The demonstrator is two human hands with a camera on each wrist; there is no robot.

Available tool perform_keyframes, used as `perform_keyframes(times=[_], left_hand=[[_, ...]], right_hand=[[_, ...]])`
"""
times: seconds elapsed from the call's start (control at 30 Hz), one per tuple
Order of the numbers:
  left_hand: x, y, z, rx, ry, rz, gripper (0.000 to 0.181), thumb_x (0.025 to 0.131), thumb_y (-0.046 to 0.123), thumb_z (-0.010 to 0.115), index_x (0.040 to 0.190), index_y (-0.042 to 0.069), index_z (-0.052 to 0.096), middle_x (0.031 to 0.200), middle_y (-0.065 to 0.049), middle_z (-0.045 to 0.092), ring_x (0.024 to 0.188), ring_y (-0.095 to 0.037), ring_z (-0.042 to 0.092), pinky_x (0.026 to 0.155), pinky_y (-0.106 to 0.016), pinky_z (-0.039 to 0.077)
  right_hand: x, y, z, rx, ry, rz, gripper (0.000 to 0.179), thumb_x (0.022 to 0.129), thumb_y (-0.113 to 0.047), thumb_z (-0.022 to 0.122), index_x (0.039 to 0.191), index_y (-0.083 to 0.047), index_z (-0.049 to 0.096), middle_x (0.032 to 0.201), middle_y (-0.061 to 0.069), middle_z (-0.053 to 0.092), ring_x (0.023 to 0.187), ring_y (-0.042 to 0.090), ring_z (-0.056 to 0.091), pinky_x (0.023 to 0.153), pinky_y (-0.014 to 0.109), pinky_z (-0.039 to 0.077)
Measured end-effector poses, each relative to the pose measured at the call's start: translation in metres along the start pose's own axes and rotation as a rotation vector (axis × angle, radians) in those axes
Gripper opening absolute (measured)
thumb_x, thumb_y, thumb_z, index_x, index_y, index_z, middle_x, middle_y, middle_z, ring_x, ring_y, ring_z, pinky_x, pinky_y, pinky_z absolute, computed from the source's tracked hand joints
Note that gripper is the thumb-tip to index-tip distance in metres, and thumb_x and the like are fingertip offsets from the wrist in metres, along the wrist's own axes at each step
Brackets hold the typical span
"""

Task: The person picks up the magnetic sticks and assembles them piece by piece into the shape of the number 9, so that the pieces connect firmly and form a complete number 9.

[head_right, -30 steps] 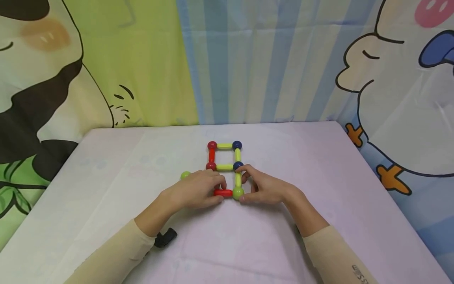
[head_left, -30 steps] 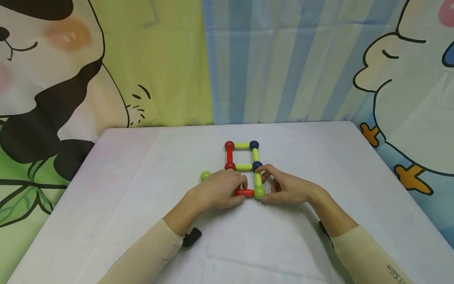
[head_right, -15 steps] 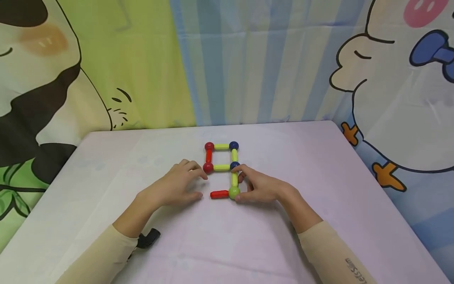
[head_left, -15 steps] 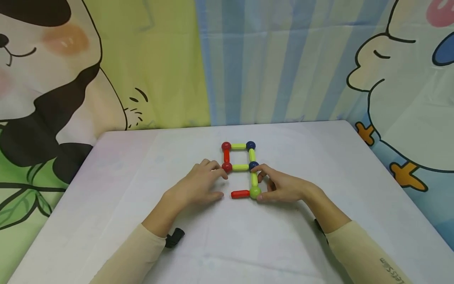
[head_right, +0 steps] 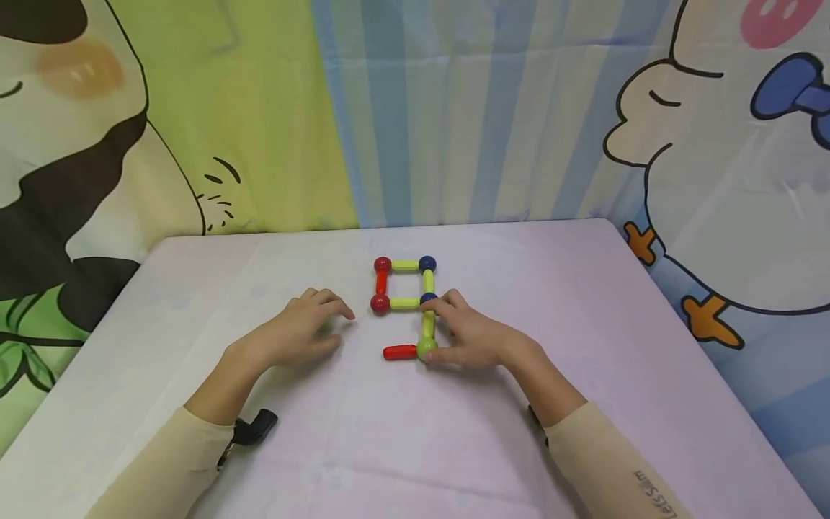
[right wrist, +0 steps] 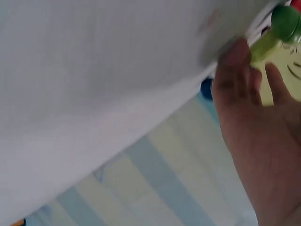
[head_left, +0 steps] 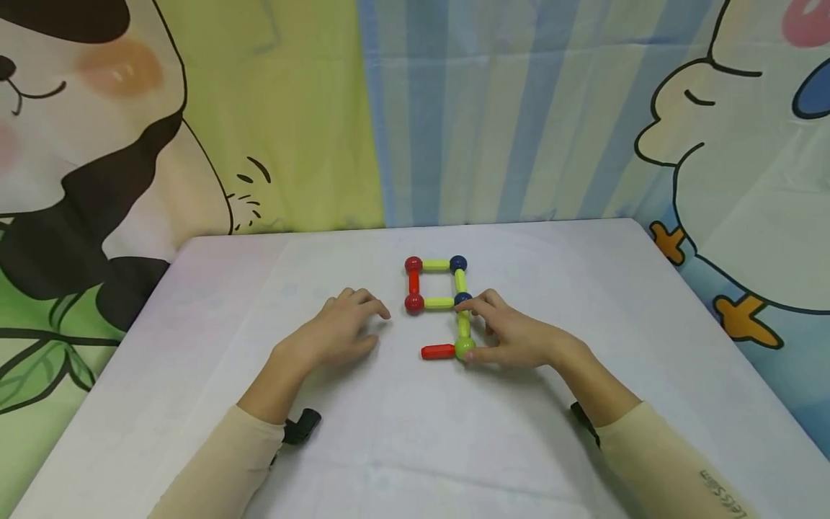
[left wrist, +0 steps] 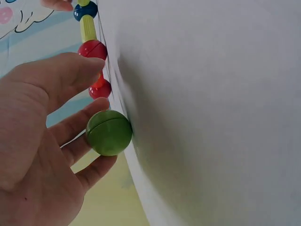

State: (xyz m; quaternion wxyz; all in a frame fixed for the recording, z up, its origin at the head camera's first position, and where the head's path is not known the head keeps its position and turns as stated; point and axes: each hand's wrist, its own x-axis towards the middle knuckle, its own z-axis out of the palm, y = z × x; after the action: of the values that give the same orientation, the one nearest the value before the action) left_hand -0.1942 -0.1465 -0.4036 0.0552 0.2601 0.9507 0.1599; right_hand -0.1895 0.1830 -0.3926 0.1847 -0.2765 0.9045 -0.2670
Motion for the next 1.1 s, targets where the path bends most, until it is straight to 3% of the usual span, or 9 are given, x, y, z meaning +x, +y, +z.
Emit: perform_keyframes(times=[0.37,0.77,0.93,1.1], left_hand=[[-0.006,-0.008,-0.005,-0.071,-0.034,-0.010,0.042,0.094,0.011,0.065,0.136,0.013,0.060,0.132,-0.009,0.059,0.123,-0.028,0.056,0.108,-0.048,0.045],[-0.015,-0.020,-0.011,-0.100,0.045,-0.012,0.051,0.093,0.013,0.069,0.141,0.010,0.056,0.127,-0.009,0.061,0.116,-0.027,0.060,0.103,-0.048,0.048],[-0.016,-0.023,-0.011,-0.104,0.036,-0.012,0.048,0.093,0.013,0.069,0.140,0.013,0.059,0.124,-0.007,0.061,0.110,-0.024,0.060,0.101,-0.047,0.049],[-0.015,-0.023,-0.010,-0.092,0.007,-0.013,0.043,0.095,0.013,0.068,0.137,0.016,0.062,0.124,-0.005,0.061,0.109,-0.023,0.060,0.100,-0.047,0.050]], right_hand=[[0.001,-0.015,0.005,-0.124,0.059,-0.114,0.054,0.088,-0.030,0.083,0.137,-0.022,0.063,0.128,0.000,0.050,0.116,0.021,0.051,0.099,0.039,0.051],[0.006,-0.025,0.013,-0.349,0.043,-0.179,0.031,0.089,-0.030,0.082,0.119,-0.024,0.074,0.124,-0.004,0.057,0.109,0.015,0.054,0.091,0.035,0.053],[0.008,-0.025,0.014,-0.354,0.030,-0.199,0.029,0.091,-0.027,0.080,0.118,-0.021,0.073,0.110,-0.008,0.059,0.097,0.010,0.054,0.088,0.032,0.053],[0.009,-0.025,0.014,-0.321,0.013,-0.197,0.030,0.092,-0.025,0.079,0.120,-0.018,0.072,0.109,-0.007,0.061,0.094,0.009,0.056,0.089,0.033,0.053]])
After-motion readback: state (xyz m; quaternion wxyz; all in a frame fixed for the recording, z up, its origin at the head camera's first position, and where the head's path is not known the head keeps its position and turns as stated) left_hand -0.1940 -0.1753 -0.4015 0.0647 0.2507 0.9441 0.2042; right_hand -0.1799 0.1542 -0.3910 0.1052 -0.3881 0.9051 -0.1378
